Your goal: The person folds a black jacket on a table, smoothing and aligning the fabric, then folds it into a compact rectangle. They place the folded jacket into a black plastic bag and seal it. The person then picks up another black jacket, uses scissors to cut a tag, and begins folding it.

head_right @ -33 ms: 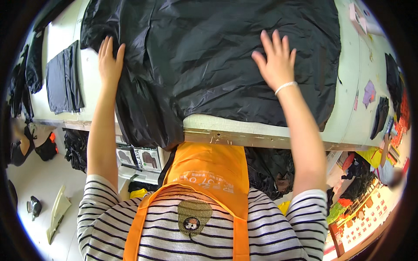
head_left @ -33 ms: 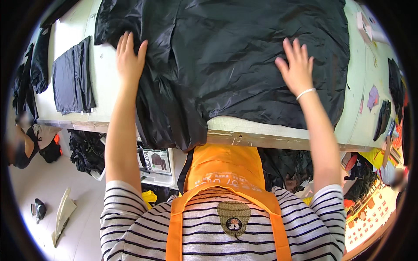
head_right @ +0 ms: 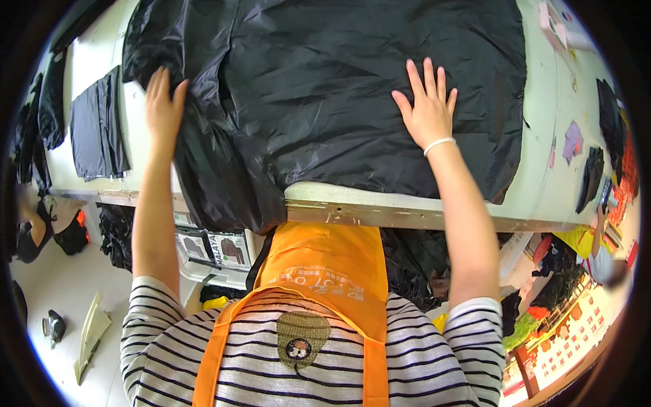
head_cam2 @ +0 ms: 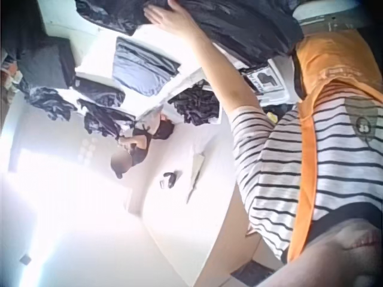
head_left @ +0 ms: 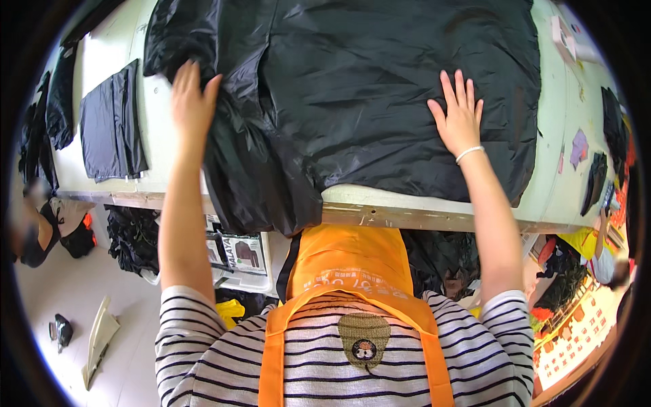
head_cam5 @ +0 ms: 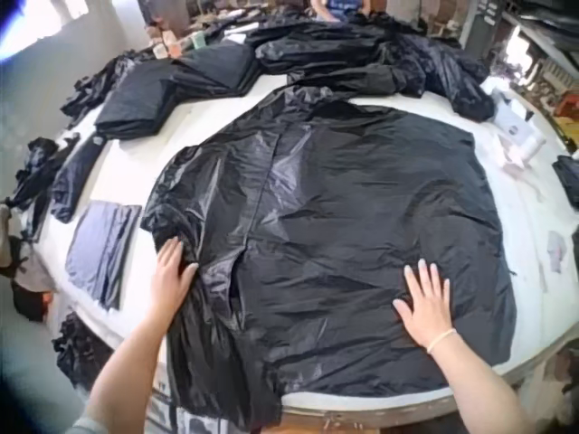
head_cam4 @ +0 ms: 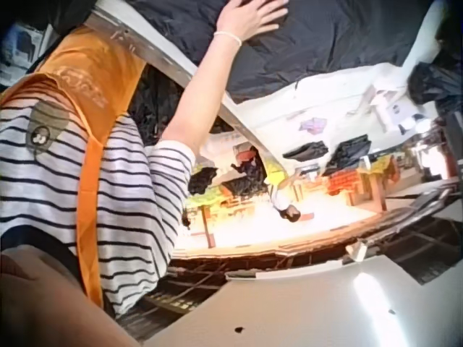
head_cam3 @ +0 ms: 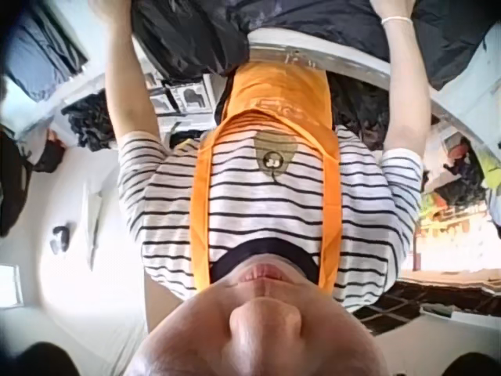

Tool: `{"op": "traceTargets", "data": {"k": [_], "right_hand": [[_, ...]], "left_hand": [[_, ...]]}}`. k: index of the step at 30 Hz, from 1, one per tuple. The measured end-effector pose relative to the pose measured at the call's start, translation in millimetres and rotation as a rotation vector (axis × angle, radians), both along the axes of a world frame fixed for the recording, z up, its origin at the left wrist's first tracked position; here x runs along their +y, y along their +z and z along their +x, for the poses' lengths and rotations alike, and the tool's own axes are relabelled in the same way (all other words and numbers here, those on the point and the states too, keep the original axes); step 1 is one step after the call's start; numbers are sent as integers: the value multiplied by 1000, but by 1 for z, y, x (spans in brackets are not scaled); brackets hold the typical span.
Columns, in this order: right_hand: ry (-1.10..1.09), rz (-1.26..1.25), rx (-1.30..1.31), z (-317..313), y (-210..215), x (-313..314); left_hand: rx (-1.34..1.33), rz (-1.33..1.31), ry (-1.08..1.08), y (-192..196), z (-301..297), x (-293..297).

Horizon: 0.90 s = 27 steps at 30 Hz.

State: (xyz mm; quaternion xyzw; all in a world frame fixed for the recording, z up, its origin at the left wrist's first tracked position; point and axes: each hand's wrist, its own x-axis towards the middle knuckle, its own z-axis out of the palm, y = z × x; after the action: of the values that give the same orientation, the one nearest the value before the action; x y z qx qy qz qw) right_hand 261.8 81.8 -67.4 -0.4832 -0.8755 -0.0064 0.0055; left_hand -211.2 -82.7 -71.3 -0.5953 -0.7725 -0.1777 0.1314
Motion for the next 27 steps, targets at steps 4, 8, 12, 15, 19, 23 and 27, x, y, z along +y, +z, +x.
{"op": "traceTargets", "data": {"k": [4, 8, 12, 15, 19, 23, 27], "right_hand": [[-113, -30, 45, 34, 1, -16], [-181, -218, 306, 72, 26, -12], [-461, 207, 306, 196, 59, -48], [-992, 5, 315, 299, 51, -100], [-1317, -519, 1085, 283, 66, -123], [-1239, -604, 1499, 316, 55, -99], [-826, -480, 1719, 344, 109, -62]], "left_hand": [[507, -272, 293, 10, -90, -78], [-101, -122, 503, 0, -123, -142], [-476, -154, 497, 31, 60, -205], [-1000, 26, 606, -40, 152, -287], [-1550, 250, 849, -46, 204, -262], [-1273, -162, 912, -30, 183, -240], [-1739, 227, 915, -18, 142, -265]]}}
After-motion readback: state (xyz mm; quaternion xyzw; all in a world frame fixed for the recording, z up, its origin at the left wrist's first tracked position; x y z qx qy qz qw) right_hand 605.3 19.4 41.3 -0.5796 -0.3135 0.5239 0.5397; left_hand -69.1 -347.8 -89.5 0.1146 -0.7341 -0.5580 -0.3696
